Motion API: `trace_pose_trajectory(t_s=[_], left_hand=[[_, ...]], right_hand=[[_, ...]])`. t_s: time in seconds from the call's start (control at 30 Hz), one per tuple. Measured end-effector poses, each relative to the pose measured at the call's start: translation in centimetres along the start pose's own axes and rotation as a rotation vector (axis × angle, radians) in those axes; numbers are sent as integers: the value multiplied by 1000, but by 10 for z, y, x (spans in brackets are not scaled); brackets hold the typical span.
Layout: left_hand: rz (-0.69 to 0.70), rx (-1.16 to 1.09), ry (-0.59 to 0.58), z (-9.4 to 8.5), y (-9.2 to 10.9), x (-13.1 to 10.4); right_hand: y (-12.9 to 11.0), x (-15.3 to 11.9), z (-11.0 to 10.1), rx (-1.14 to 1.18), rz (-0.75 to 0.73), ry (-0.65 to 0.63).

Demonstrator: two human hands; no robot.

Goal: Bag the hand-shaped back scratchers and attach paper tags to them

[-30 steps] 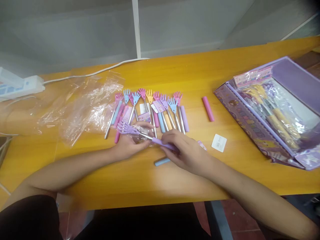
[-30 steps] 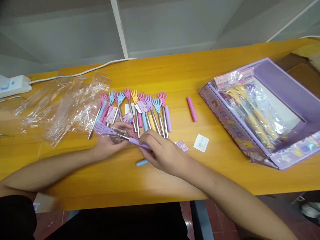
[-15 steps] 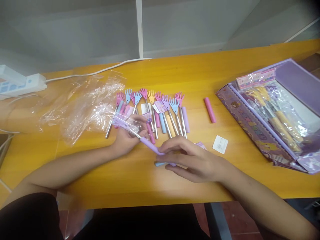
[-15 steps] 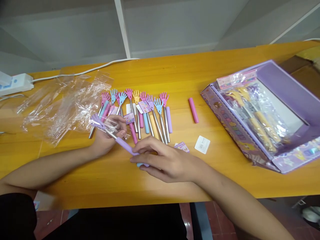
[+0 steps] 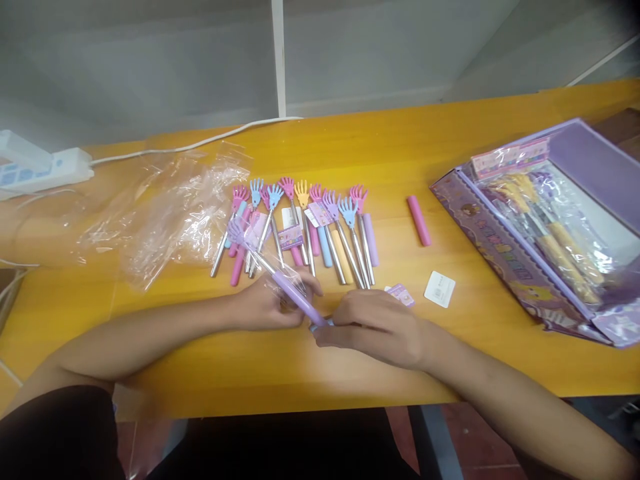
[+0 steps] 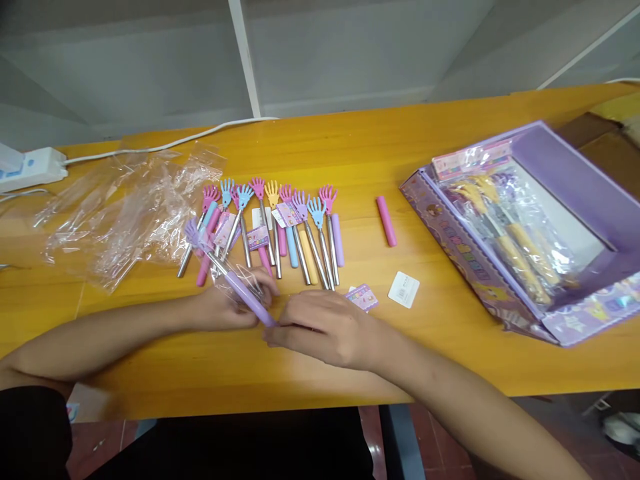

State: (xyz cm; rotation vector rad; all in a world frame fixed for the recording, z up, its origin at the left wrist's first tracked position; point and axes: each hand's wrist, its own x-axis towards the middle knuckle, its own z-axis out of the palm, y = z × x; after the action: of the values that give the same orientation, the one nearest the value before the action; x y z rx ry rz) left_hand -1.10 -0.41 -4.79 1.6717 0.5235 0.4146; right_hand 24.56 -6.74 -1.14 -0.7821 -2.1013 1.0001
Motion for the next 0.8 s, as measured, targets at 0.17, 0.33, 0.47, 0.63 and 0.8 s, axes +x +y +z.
trace_pose_trajectory(t_s=[0.17, 0.33, 0.47, 0.63, 0.8], left_hand=[[23, 84, -49, 0, 2, 4], [-35, 103, -84, -1, 7, 6], [-59, 158, -83, 2, 11, 6], [-51, 143, -120, 7, 16, 5], [-70, 72, -127, 12, 17, 4]], right_hand=[[0, 1, 6, -44, 0, -28], [1, -1, 8, -36, 10, -15], [2, -1, 8, -90, -22, 12], [1, -1, 7, -147, -98, 61], [-1, 0, 8, -233, -145, 102]])
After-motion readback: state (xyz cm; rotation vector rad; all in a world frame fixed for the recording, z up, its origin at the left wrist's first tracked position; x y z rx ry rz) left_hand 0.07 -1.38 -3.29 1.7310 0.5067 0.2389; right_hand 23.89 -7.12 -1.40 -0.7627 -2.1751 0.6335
